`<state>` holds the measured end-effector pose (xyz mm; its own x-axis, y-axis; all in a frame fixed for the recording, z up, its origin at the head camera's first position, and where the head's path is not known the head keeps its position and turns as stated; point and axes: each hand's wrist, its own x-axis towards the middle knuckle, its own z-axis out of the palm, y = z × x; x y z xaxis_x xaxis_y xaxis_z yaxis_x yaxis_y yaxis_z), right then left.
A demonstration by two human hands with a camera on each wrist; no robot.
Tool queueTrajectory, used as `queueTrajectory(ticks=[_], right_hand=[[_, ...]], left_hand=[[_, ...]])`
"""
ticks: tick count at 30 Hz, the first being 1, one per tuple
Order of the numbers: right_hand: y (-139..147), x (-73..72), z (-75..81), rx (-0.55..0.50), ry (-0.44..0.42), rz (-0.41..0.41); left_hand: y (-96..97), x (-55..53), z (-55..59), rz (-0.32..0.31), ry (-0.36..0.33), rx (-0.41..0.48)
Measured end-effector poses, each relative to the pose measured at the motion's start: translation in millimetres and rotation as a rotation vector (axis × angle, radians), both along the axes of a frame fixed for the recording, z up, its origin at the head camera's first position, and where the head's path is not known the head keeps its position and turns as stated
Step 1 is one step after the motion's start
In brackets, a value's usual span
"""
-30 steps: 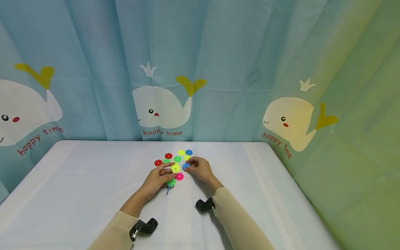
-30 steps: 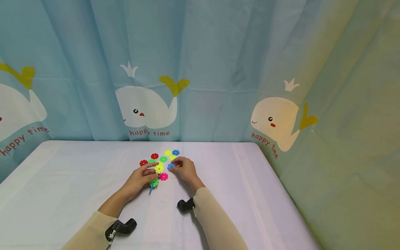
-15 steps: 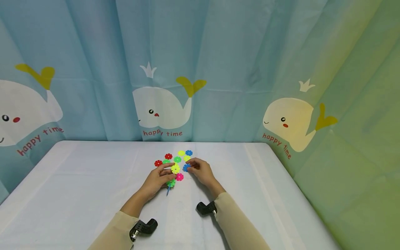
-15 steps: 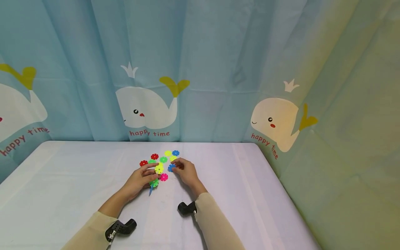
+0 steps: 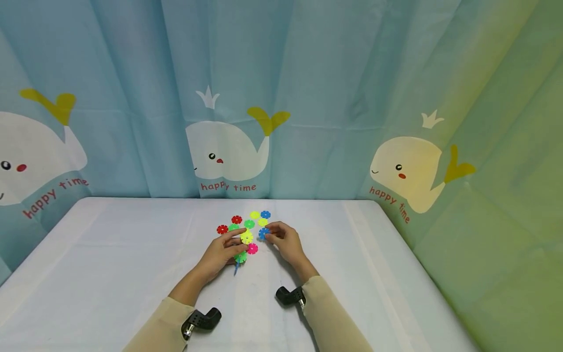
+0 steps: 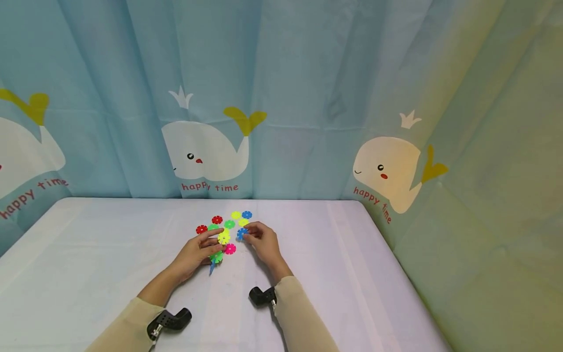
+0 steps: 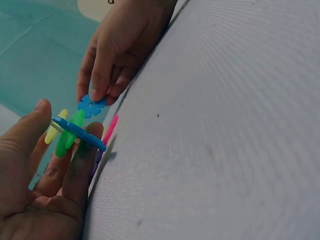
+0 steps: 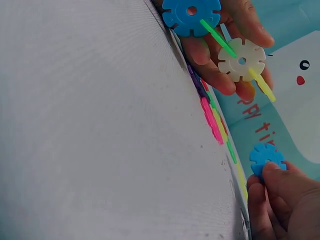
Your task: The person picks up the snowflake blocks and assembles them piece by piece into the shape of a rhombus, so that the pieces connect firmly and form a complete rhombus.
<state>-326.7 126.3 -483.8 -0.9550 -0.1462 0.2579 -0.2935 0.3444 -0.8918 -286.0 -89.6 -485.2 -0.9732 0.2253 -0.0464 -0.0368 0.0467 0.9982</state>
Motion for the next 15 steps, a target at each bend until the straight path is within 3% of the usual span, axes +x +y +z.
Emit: queueTrajectory(ticks=[5,15], right_hand=[[0.6,2.1,0.9,-0.109,-0.040,0.014],[0.8,5.1,1.3,-0.176,-0.066,0.068]], left_hand=[[-0.2,0.7,0.8,0.000,0.003,0.007],[1.4,1.6,2.9,0.014,0.000,-0.037]])
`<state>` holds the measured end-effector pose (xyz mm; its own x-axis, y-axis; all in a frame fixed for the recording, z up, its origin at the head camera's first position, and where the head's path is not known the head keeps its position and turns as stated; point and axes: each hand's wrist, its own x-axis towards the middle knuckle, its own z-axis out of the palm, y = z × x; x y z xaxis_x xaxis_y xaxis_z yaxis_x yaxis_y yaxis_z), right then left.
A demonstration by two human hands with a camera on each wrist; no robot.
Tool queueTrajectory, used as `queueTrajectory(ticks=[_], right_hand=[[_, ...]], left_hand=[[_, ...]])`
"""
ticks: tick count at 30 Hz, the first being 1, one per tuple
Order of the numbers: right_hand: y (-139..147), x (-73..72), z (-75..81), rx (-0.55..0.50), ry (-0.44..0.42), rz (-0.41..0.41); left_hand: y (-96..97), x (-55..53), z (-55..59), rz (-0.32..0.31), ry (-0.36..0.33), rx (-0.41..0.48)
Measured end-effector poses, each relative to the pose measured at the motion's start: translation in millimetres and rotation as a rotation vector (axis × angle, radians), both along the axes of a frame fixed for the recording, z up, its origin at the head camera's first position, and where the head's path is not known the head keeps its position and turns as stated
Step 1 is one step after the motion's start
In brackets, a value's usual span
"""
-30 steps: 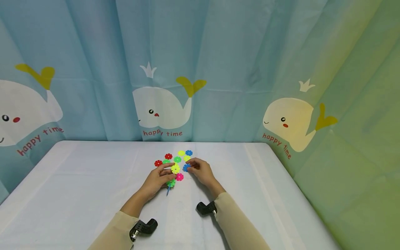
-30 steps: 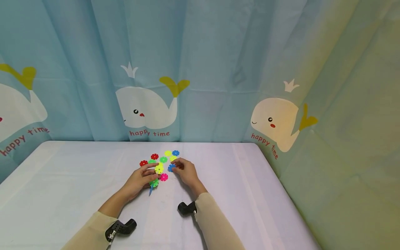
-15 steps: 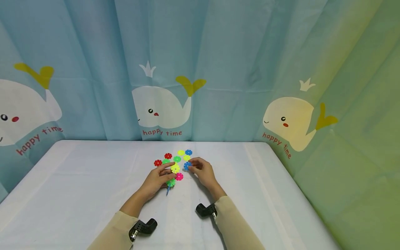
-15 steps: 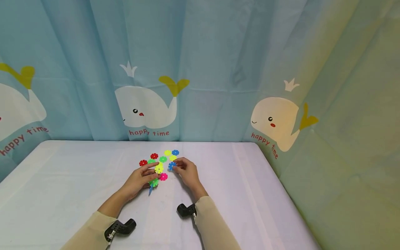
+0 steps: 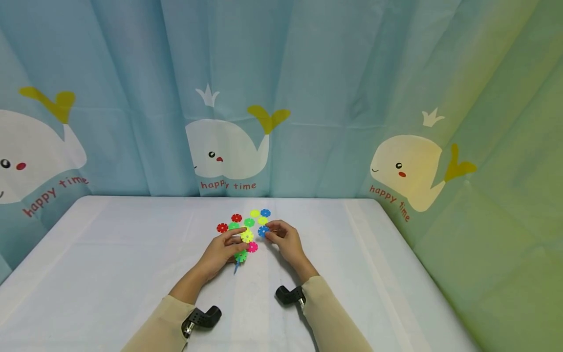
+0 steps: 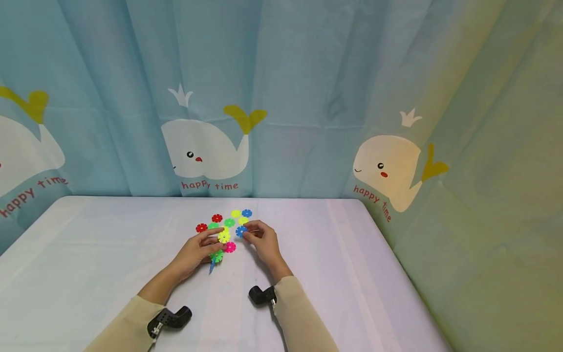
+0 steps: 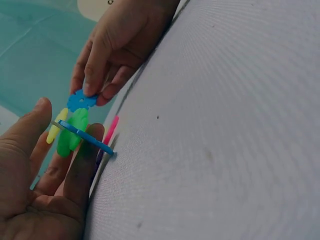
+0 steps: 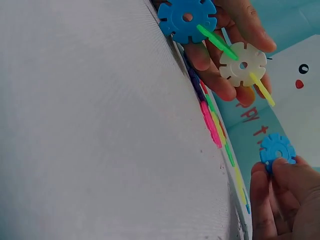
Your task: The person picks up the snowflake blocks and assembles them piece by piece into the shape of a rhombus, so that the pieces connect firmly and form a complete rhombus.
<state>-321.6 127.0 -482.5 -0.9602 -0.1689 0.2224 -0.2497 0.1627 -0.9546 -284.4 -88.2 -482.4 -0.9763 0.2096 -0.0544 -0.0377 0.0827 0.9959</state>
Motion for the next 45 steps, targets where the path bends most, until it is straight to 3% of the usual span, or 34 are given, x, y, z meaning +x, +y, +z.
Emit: queueTrajectory(ticks=[7,19,45], right_hand=[[-3.3,15.4,23.5,-0.043,-0.002,0.055],[-6.7,19.9,25.5,-0.062,-0.009,0.109],[-9.0,21.3,25.2,-0.038,0.000,0.109]], left_hand=[[-0.1,0.3,0.7,0.000,0.011,-0.013],[-0.1,2.1,0.9,-0.004,0.008,-0.027],[-1.8,3.1,0.2,-0.031,0.044,-0.071]])
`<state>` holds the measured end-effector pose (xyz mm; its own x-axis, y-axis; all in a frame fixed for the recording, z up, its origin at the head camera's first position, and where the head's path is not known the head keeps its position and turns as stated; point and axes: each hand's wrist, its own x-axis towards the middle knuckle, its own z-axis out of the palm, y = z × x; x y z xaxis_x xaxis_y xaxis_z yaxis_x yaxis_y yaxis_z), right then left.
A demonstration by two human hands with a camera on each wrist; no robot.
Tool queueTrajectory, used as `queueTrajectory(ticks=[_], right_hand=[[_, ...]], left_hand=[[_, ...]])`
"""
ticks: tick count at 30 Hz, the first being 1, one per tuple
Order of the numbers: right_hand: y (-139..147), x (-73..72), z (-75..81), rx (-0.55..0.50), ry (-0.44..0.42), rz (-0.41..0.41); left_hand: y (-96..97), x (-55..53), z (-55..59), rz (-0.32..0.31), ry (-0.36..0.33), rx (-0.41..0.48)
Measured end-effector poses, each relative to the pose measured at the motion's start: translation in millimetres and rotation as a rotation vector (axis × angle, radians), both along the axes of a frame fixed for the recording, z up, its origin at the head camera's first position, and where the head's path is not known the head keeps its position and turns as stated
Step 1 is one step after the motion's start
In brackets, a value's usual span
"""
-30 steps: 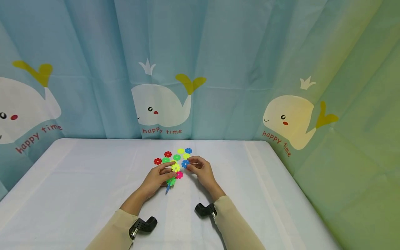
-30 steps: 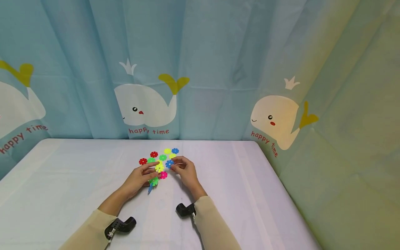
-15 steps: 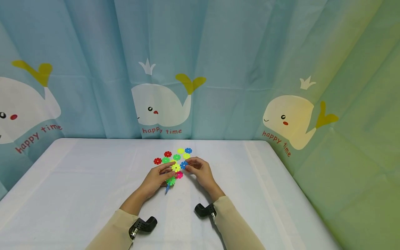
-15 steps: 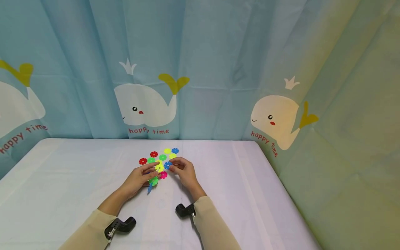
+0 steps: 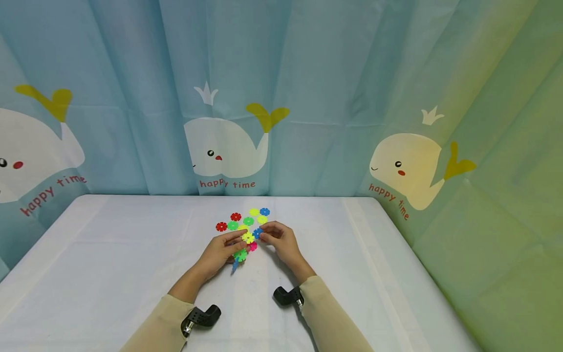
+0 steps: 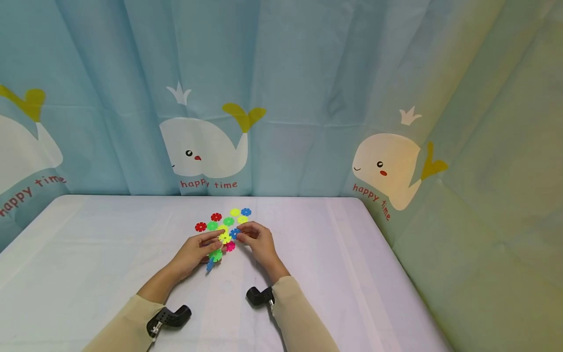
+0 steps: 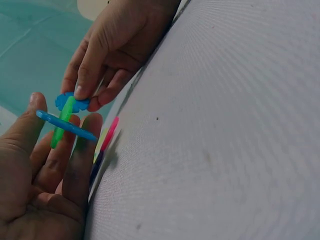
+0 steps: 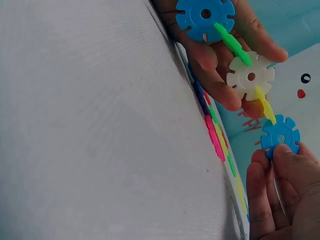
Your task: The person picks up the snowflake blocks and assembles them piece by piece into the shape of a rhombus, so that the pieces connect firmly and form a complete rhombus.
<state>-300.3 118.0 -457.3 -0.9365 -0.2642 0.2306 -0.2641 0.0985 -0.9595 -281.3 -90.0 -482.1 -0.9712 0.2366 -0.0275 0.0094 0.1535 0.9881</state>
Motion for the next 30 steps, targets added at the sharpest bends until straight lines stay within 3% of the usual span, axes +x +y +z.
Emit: queueTrajectory(ticks=[12,21,30], right_hand=[[-1.0,0.5,-1.4,-0.017,0.021,0.005],[0.3,-1.7,-1.4,-0.043,-0.047,-0.013],[-0.5,-2.5,-0.3,-0.045,-0.072,-0.027]], left_hand=[[1.4,0.2,-3.4,-0.008,0.006,-0.015],[5.3,0.5,-4.0,0.058,0.047,-0.095],[6.1,0.6,-2.9,0.067,0.055,-0.069]])
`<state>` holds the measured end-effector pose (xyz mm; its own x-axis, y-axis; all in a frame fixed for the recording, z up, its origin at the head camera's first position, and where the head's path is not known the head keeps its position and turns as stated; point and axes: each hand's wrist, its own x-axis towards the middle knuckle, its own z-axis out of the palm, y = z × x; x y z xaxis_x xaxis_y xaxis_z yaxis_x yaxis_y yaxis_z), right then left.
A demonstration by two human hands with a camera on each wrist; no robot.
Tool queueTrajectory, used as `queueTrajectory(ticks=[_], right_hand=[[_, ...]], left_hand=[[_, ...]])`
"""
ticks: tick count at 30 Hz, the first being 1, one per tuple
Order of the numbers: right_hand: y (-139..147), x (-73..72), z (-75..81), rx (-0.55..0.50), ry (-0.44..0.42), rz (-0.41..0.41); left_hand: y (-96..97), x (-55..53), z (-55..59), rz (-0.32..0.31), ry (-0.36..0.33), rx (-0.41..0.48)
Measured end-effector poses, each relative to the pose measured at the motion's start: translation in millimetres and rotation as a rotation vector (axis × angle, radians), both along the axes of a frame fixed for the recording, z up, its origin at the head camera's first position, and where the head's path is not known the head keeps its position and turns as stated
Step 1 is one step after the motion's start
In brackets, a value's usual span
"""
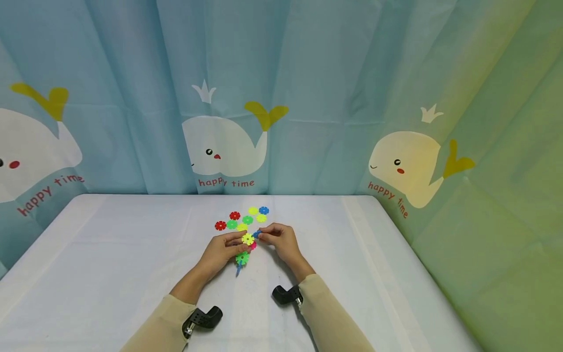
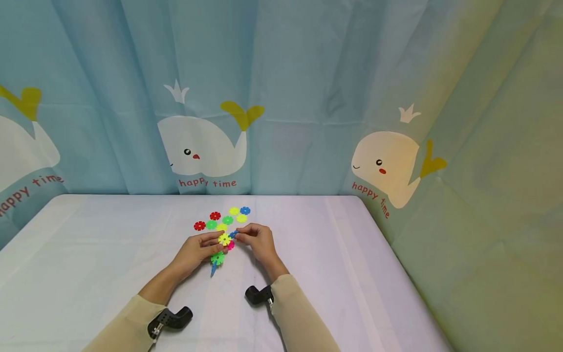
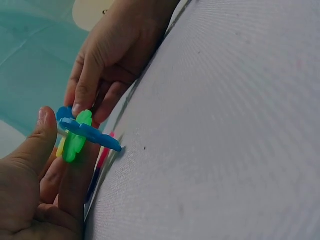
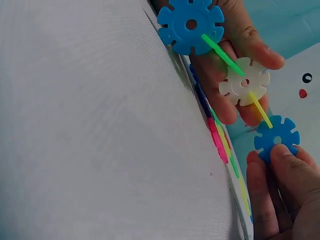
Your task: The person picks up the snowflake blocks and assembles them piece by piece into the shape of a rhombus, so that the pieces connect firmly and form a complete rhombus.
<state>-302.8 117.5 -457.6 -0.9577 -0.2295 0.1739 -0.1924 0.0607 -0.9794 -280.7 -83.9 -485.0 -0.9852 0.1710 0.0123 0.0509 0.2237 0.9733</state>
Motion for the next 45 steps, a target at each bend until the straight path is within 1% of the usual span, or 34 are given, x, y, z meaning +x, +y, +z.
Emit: queueTrajectory(ticks=[5,10,16,19,27,31,35,37,39,42,45], right_hand=[[-2.2,0.3,0.3,0.034,0.005,-0.009],[-3.5,-1.2,-0.8,0.035,0.018,-0.010],[-2.6,-2.3,-2.3,0.047,0.020,-0.007],[-1.7,-1.7,-2.4,0.050,0.015,-0.004],[-2.8,1.5,0.5,0.068,0.038,0.004],[-2.4,0.8,-0.2,0.089,0.041,-0.002],[-1.7,-7.6,-12.3,0.099,0.027,-0.022],[-1.4,-11.9,-19.1,0.118,0.019,-0.039],[-1.2,-14.4,-23.3,0.161,0.022,-0.058],[-1.3,-14.4,-23.7,0.240,0.032,-0.064],[-2.3,-13.9,-21.8,0.319,0.040,-0.048]], left_hand=[[-2.3,0.2,1.0,-0.005,0.007,0.005],[-1.7,0.7,1.4,-0.012,-0.008,0.003],[2.5,0.5,0.0,0.011,-0.004,-0.019],[2.9,0.0,0.1,0.013,-0.022,-0.008],[-0.6,-1.9,0.6,-0.035,-0.056,0.037],[-2.0,-2.6,0.9,-0.043,-0.064,0.046],[-4.3,-3.4,1.0,-0.041,-0.066,0.050],[-5.7,-4.6,0.6,-0.042,-0.064,0.051],[-7.6,-5.7,0.3,-0.040,-0.063,0.049],[-11.5,-6.4,1.6,-0.032,-0.078,0.055],[-16.0,-6.8,3.3,-0.013,-0.090,0.072]])
